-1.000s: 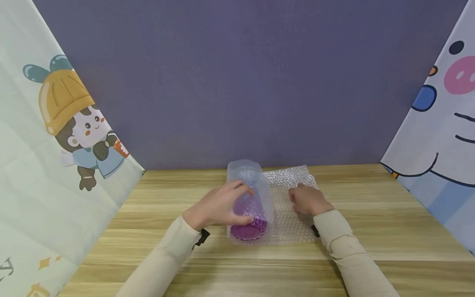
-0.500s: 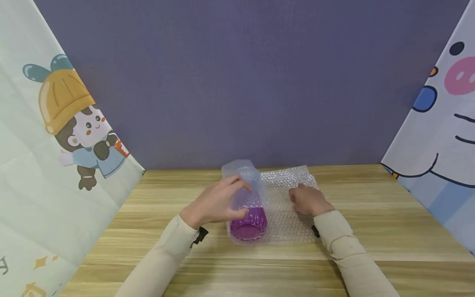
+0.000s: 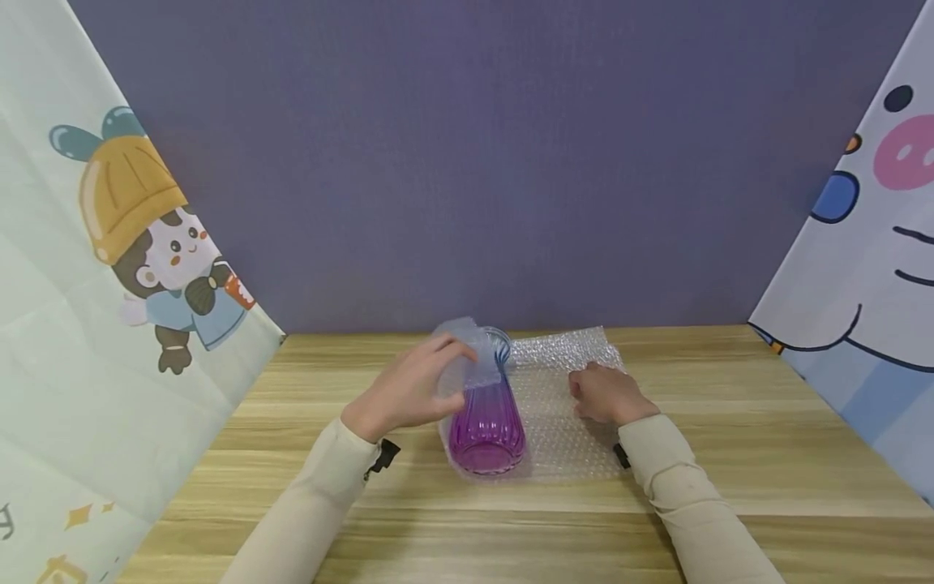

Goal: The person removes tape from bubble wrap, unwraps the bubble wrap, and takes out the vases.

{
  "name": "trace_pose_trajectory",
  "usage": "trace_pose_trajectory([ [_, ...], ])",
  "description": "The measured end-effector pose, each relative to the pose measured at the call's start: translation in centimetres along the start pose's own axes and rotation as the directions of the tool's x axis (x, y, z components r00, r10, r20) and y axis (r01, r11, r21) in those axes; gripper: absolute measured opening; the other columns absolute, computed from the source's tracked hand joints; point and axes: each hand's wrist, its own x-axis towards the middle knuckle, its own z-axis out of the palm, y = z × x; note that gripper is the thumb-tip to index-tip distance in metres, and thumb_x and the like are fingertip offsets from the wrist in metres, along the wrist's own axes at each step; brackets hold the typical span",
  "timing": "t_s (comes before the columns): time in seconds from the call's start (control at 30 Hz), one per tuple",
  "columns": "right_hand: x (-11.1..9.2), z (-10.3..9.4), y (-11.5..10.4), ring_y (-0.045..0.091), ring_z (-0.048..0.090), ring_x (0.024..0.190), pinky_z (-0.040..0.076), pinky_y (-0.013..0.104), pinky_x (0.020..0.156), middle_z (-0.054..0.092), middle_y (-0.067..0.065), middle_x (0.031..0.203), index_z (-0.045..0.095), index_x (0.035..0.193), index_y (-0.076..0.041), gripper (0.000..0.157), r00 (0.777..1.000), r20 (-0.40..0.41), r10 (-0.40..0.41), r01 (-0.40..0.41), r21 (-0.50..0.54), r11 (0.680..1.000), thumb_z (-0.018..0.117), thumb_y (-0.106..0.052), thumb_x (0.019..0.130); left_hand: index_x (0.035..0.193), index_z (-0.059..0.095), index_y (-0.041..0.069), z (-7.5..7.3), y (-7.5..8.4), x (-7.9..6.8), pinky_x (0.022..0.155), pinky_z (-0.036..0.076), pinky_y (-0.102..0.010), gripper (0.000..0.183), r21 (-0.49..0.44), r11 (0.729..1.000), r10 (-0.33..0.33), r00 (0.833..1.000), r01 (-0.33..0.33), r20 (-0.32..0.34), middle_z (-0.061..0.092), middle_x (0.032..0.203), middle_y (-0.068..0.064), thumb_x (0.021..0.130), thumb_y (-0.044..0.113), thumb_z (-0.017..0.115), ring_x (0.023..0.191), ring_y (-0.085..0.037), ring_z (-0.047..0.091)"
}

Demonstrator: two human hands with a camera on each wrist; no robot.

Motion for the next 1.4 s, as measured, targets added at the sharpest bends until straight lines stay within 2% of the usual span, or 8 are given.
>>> trace_pose_trajectory([
  [0.13,0.0,0.0,-0.1,0.020,0.056,0.075,0.053,0.042,0.061,0.060,0.005,0.087,0.067,0.094,-0.014,0.021,1.000,-0.009,-0.007,0.007,-0.001,1.000,0.082,-0.018,0.081,0.128,0.064,0.022,-0.2,-0.2,-0.1,0.088,0.059,-0.038,0.046,-0.004,1.000,-0.031,1.000,0.031,0.000,0.062,0.136,0.002,0.083,0.027,0.071,0.117,-0.018,0.062],
  [0.37,0.0,0.0,-0.3,0.018,0.054,0.074,0.052,0.040,0.061,0.059,0.003,0.085,0.067,0.093,-0.014,0.019,1.000,-0.017,-0.008,0.008,0.006,1.000,0.082,-0.017,0.081,0.130,0.064,0.020,-0.5,-0.5,0.0,0.102,0.056,-0.045,0.042,-0.005,0.999,-0.045,0.999,0.045,-0.017,0.056,0.149,-0.005,0.088,0.021,0.070,0.135,-0.025,0.057],
  [0.6,-0.7,0.2,-1.0,0.018,0.053,0.073,0.050,0.040,0.059,0.057,0.003,0.085,0.068,0.095,-0.014,0.019,1.000,-0.010,0.016,-0.015,0.012,1.000,0.081,-0.017,0.081,0.136,0.061,0.019,-1.1,-0.9,-0.8,0.104,0.055,-0.046,0.042,-0.005,0.998,-0.055,0.998,0.055,-0.013,0.059,0.146,-0.006,0.095,0.023,0.068,0.131,-0.026,0.059],
  [0.87,-1.6,0.6,-2.0,0.018,0.053,0.073,0.049,0.041,0.060,0.057,0.004,0.085,0.067,0.094,-0.015,0.020,0.999,-0.010,0.051,-0.051,0.013,0.999,0.081,-0.018,0.081,0.140,0.059,0.020,-1.8,-1.7,-1.9,0.100,0.057,-0.046,0.045,-0.027,0.998,-0.063,0.997,0.062,-0.037,0.062,0.139,-0.005,0.096,0.018,0.067,0.122,-0.025,0.063],
  [1.17,-2.3,1.0,-3.3,0.019,0.053,0.074,0.050,0.041,0.061,0.058,0.003,0.086,0.068,0.094,-0.015,0.020,0.996,-0.014,0.084,-0.084,0.022,0.996,0.082,-0.018,0.081,0.139,0.059,0.020,-2.7,-2.6,-2.9,0.088,0.058,-0.040,0.045,-0.051,0.997,-0.059,0.996,0.056,-0.061,0.066,0.127,-0.005,0.095,0.011,0.061,0.103,-0.019,0.063],
  [1.3,-2.7,1.1,-3.9,0.018,0.053,0.074,0.050,0.040,0.061,0.058,0.003,0.086,0.067,0.094,-0.015,0.020,0.996,-0.020,0.084,-0.083,0.021,0.996,0.082,-0.018,0.081,0.137,0.061,0.017,-3.1,-3.0,-3.4,0.087,0.057,-0.039,0.041,-0.074,0.995,-0.063,0.997,0.059,-0.051,0.066,0.124,-0.005,0.097,0.010,0.058,0.098,-0.018,0.060],
  [1.4,-2.9,1.2,-4.4,0.018,0.053,0.073,0.050,0.040,0.061,0.058,0.003,0.086,0.067,0.094,-0.014,0.020,0.996,-0.021,0.086,-0.086,0.023,0.996,0.081,-0.018,0.081,0.137,0.062,0.015,-3.4,-3.3,-3.7,0.089,0.057,-0.040,0.038,-0.084,0.994,-0.070,0.996,0.066,-0.050,0.065,0.128,-0.005,0.099,0.012,0.056,0.098,-0.018,0.061],
])
